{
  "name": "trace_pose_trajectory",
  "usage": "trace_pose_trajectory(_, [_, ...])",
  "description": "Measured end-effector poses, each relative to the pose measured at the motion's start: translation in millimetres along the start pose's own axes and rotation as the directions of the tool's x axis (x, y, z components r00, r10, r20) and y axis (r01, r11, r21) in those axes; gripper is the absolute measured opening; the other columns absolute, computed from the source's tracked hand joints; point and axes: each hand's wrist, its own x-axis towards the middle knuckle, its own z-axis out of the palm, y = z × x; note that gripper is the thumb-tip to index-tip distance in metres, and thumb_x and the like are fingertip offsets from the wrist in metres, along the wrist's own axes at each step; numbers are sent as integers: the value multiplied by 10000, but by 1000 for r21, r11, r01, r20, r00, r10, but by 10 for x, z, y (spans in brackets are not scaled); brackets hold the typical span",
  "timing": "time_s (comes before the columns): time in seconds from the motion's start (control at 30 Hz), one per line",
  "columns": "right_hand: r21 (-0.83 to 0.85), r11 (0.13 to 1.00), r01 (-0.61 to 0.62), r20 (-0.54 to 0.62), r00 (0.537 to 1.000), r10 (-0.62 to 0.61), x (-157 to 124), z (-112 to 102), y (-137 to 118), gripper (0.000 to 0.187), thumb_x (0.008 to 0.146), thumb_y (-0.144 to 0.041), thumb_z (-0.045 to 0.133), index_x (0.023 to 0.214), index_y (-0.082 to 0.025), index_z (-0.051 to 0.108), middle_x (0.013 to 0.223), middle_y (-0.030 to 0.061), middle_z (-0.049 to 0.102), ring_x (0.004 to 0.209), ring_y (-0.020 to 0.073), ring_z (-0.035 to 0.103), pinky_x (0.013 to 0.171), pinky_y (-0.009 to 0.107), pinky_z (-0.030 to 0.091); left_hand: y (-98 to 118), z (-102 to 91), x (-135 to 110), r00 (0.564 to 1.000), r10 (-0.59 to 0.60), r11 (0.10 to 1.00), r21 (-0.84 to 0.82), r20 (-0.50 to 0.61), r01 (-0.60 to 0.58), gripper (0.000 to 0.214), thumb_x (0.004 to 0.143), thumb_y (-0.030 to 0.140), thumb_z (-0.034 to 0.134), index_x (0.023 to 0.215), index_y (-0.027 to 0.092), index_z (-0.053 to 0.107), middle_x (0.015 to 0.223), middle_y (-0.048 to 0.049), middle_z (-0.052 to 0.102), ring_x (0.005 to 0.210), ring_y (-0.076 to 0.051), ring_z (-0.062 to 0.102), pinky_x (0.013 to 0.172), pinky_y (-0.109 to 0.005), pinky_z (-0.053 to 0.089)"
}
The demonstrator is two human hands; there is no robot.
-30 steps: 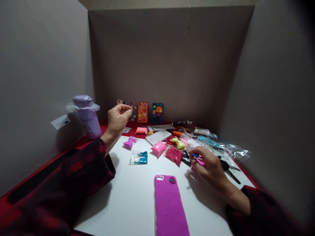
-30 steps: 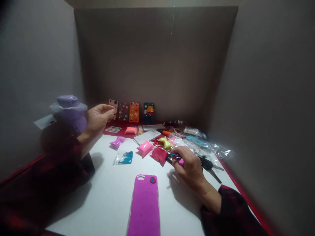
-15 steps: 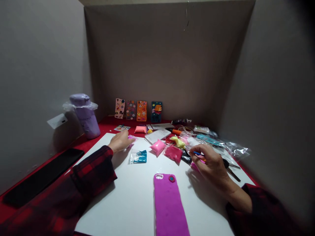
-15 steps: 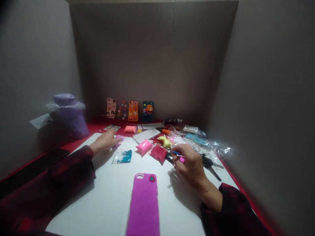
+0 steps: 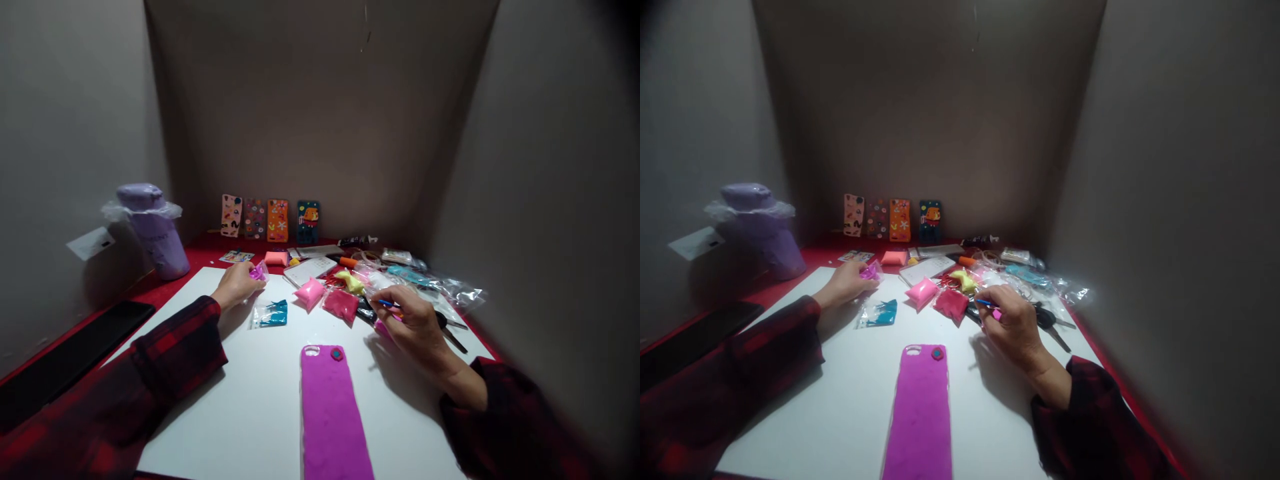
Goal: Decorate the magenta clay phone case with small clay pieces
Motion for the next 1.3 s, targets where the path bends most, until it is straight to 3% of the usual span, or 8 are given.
trace_pose_trajectory(0.17, [1, 1000, -16, 16, 1000, 16, 3, -2, 12, 101, 797, -121, 557, 799, -183, 637, 783, 57, 641, 754, 208, 578, 643, 312, 473, -39, 27, 25, 1000, 18, 988, -152, -16, -20, 124, 599, 265, 664, 582, 173, 582, 523, -11, 586, 530, -179, 563, 438, -234, 342])
trace_pose_trajectory(0.4, [-14, 1000, 20, -1, 1000, -20, 19, -5, 20, 97, 803, -146, 550, 797, -186, 639, 772, 55, 653, 734, 210, 600, 646, 327, 477, 30, -6, 2, 996, 81, 934, -349, -22, -83, 314, 738, 425, 560, 576, 156, 569, 470, -4, 556, 403, -121, 492, 394, -224, 363])
trace_pose_trajectory(0.53, [-41, 999, -33, -165, 986, 25, 31, -71, 20, 85, 803, -158, 565, 836, -190, 637, 819, 54, 678, 763, 213, 630, 675, 332, 492, 23, -20, 1, 993, 111, 917, -383, -29, -114, 381, 793, 471, 495, 619, 150, 602, 464, 1, 547, 406, -115, 485, 406, -219, 363])
trace_pose_trajectory(0.63, [-38, 991, -130, -321, 941, 112, 36, -123, 24, 77, 818, -192, 590, 879, -198, 637, 808, 39, 684, 728, 200, 639, 680, 325, 501, 3, -5, 8, 993, 111, 916, -383, -47, -120, 411, 820, 478, 459, 615, 152, 603, 446, 3, 532, 395, -114, 474, 399, -222, 346])
trace_pose_trajectory(0.73, [10, 986, -166, -377, 913, 157, 28, -144, 30, 86, 827, -226, 608, 903, -197, 637, 786, 30, 680, 682, 189, 638, 656, 313, 510, -3, 3, 16, 992, 100, 916, -381, -82, -124, 339, 812, 428, 483, 638, 160, 596, 486, 2, 555, 412, -118, 478, 396, -223, 343])
trace_pose_trajectory(0.97, [94, 988, -120, -382, 912, 147, 1, -151, 25, 102, 833, -207, 604, 931, -194, 629, 793, 31, 668, 721, 200, 655, 657, 321, 522, 59, -16, -27, 984, 71, 909, -396, -161, -130, 77, 704, 238, 584, 682, 166, 569, 600, 10, 574, 543, -132, 543, 467, -216, 407])
trace_pose_trajectory(1.17, [148, 981, -126, -410, 895, 177, 24, -161, -52, 83, 884, -250, 569, 925, -190, 610, 721, 6, 624, 638, 155, 620, 581, 280, 519, 127, -28, -108, 985, 87, 860, -488, -147, -149, 307, 829, 458, 491, 720, 175, 541, 460, 53, 477, 360, -104, 448, 353, -211, 342])
trace_pose_trajectory(1.3, [142, 982, -120, -380, 910, 166, 26, -170, -96, 91, 899, -258, 554, 882, -191, 614, 666, -5, 599, 580, 137, 588, 510, 244, 503, 118, -15, -113, 982, 118, 855, -488, -146, -175, 365, 862, 475, 462, 666, 175, 532, 438, 42, 486, 344, -88, 421, 356, -205, 314])
